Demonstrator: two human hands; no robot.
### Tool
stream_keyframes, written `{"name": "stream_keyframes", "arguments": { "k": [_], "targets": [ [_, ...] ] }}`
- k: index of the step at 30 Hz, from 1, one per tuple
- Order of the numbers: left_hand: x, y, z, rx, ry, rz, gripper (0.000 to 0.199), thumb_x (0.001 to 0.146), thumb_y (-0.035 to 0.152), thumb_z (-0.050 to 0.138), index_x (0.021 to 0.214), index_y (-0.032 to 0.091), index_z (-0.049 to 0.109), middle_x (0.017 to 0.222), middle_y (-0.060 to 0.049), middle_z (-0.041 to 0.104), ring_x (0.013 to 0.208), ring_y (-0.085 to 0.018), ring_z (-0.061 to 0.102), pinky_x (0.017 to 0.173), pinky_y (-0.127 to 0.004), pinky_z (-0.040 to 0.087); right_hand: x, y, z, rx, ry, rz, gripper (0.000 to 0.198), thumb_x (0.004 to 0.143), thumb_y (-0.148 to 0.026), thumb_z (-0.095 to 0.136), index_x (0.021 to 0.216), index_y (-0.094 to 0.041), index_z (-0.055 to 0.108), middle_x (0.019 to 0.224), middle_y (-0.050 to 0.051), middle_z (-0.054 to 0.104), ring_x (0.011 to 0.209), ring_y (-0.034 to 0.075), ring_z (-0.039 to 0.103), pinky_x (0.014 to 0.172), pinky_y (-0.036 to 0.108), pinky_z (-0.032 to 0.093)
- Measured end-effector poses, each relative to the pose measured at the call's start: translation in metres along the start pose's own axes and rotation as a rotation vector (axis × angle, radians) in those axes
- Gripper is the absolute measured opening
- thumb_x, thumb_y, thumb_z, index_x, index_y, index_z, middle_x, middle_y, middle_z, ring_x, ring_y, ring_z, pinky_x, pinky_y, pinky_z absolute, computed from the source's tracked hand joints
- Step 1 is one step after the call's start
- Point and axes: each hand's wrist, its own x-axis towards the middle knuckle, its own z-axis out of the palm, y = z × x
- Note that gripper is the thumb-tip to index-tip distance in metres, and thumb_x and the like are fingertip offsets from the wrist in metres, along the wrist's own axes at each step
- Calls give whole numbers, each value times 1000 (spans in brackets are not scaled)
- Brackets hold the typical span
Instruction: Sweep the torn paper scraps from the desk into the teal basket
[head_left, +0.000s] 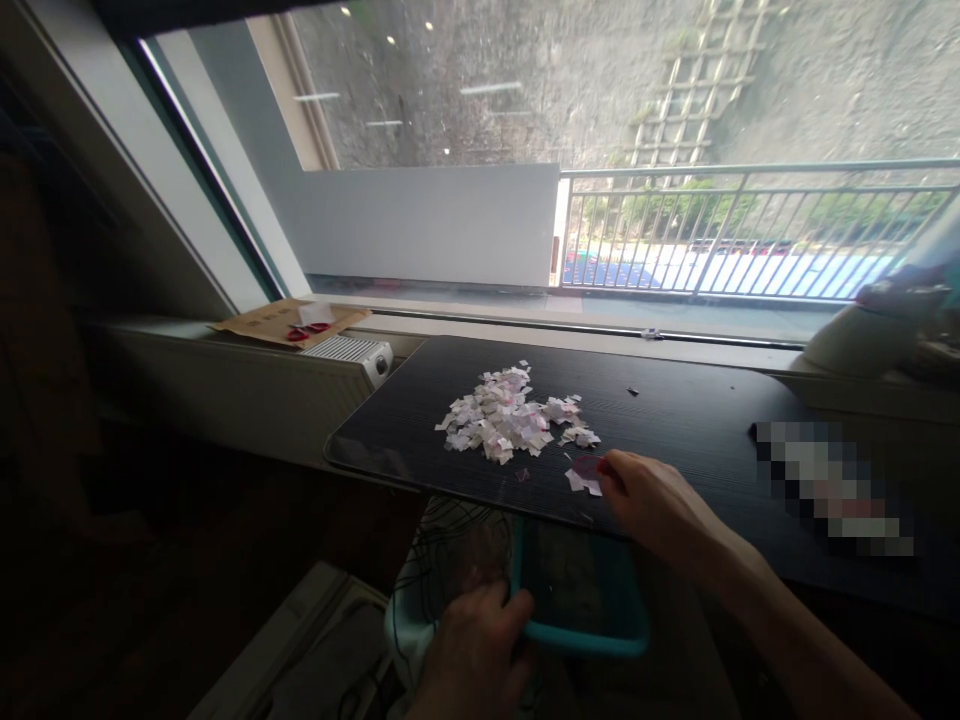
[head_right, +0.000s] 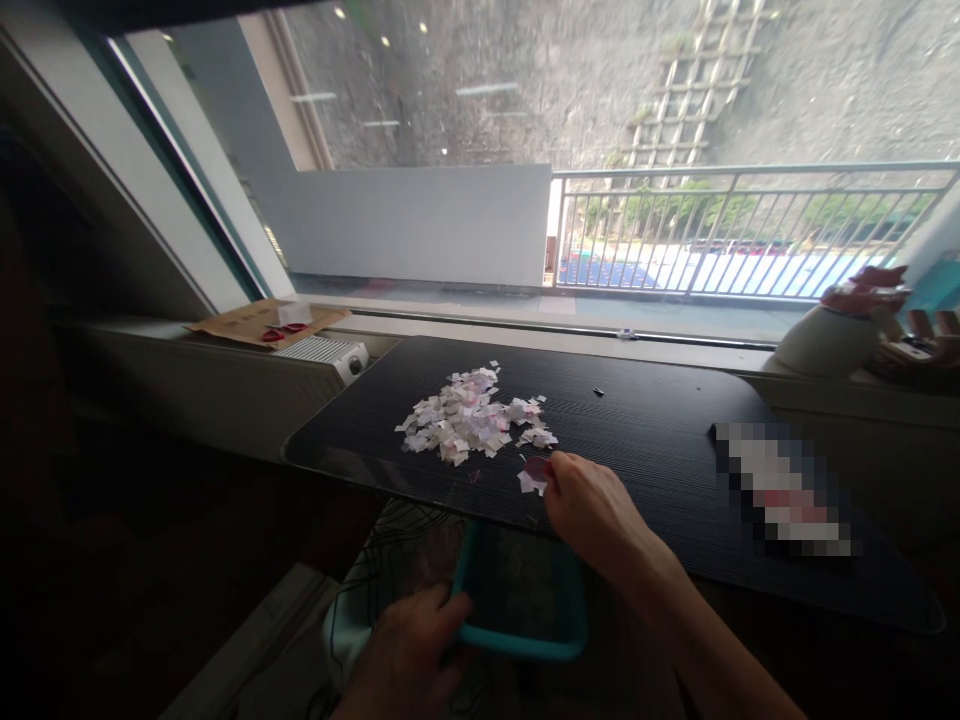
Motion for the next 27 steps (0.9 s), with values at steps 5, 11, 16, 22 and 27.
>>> {"name": "stream_keyframes", "arguments": {
  "k": [5, 11, 16, 22, 27],
  "targets": [
    [1, 3, -2, 19, -7, 1, 15, 76, 18, 56, 90, 25, 56, 89, 0, 58, 81, -20, 55, 68, -29, 38, 6, 19, -7, -42, 74, 52, 22, 90, -22, 38, 90, -17, 59, 89, 7, 65, 74, 16, 58, 61, 25, 31],
    [2, 5, -3, 35, -67, -1, 21, 75, 15, 56, 94, 24, 56, 94, -2, 58, 86, -21, 55, 71, -29, 38, 18, 24, -6, -36, 41, 13, 23, 91, -24, 39, 92, -18, 61, 90, 6, 65, 75, 15, 58, 61, 25, 32],
    [3, 1, -5, 15, -66, -11, 17, 78, 16, 53, 92, 25, 55, 93, -1, 58, 84, -21, 55, 71, -29, 37, -2, 31, -12, -33, 72, -15, 22, 90, -23, 38, 88, -19, 59, 85, 4, 64, 72, 15, 56, 61, 25, 32],
    [5, 5, -5, 22, -110, 5, 19, 77, 17, 55, 94, 24, 56, 95, -3, 58, 86, -22, 55, 72, -31, 38, -3, 34, -15, -59, 56, 63, 20, 88, -22, 39, 81, -18, 58, 80, 5, 63, 67, 15, 55, 59, 26, 30],
    [4, 10, -7, 58, -91, -29, 18, 77, 15, 55, 93, 24, 56, 95, -3, 58, 87, -22, 55, 72, -30, 38, -8, 35, -14, 10, 39, 40, 19, 88, -22, 40, 83, -19, 58, 80, 4, 63, 68, 14, 56, 60, 24, 30]
  ]
}}
